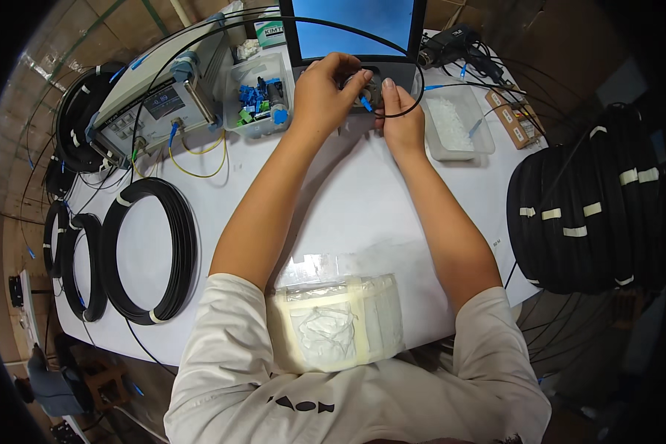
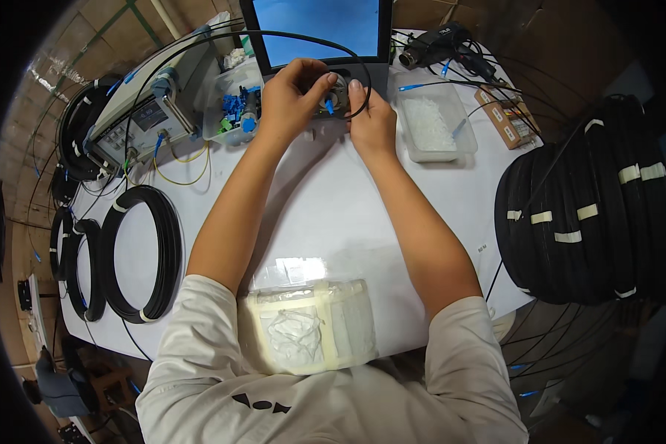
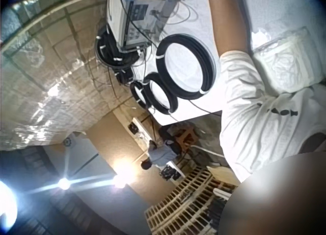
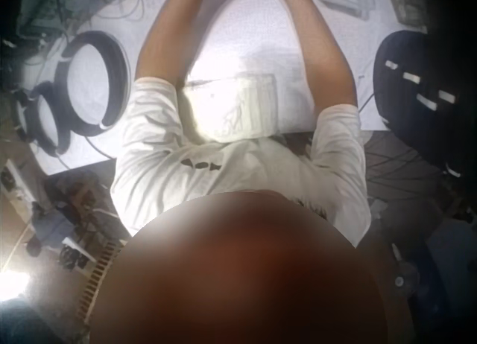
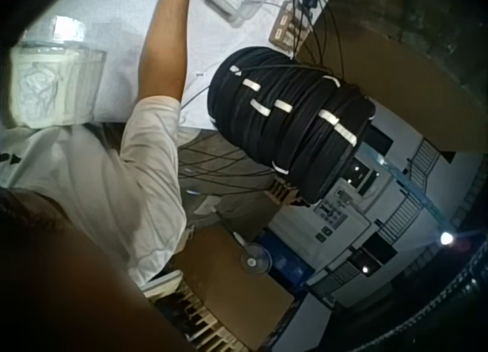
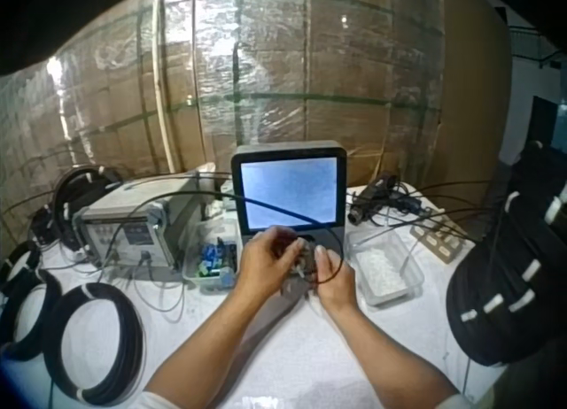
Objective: Testing and inspecting optical fiber cables using an oscilloscope and a visual fault locator.
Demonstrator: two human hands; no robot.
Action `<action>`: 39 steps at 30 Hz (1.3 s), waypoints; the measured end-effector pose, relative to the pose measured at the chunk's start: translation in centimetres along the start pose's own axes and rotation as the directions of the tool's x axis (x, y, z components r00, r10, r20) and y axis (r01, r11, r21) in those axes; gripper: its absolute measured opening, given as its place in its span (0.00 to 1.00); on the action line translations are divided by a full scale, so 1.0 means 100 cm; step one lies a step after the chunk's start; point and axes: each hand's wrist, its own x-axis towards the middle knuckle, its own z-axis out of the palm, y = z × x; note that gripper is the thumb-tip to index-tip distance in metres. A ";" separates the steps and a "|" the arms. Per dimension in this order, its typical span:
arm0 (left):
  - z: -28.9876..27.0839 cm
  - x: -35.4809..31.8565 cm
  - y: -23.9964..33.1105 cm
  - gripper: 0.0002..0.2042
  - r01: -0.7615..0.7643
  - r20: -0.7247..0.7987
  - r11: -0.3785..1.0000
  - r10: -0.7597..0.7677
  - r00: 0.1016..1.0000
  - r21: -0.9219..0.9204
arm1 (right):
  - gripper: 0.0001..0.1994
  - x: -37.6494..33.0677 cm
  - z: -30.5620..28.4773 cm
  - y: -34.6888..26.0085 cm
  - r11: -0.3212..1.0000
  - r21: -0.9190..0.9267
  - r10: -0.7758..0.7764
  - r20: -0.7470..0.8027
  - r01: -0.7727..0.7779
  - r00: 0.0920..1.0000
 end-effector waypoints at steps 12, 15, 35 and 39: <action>-0.002 0.000 0.000 0.12 -0.019 0.024 1.000 0.019 1.000 0.012 | 0.17 -0.002 -0.001 0.020 0.976 0.123 -0.183 0.026 0.178 0.983; -0.002 0.000 -0.002 0.13 0.001 0.011 1.000 -0.001 1.000 -0.025 | 0.14 -0.008 0.001 0.016 0.962 0.172 -0.217 0.014 0.211 0.976; -0.002 0.000 0.003 0.11 -0.003 -0.011 1.000 0.003 1.000 -0.013 | 0.34 -0.005 0.014 -0.003 0.839 -0.382 -0.406 0.035 0.388 0.913; -0.005 0.001 0.000 0.11 0.036 0.031 0.999 -0.035 0.999 -0.038 | 0.34 -0.002 0.016 -0.002 0.789 -0.449 -0.463 0.013 0.419 0.886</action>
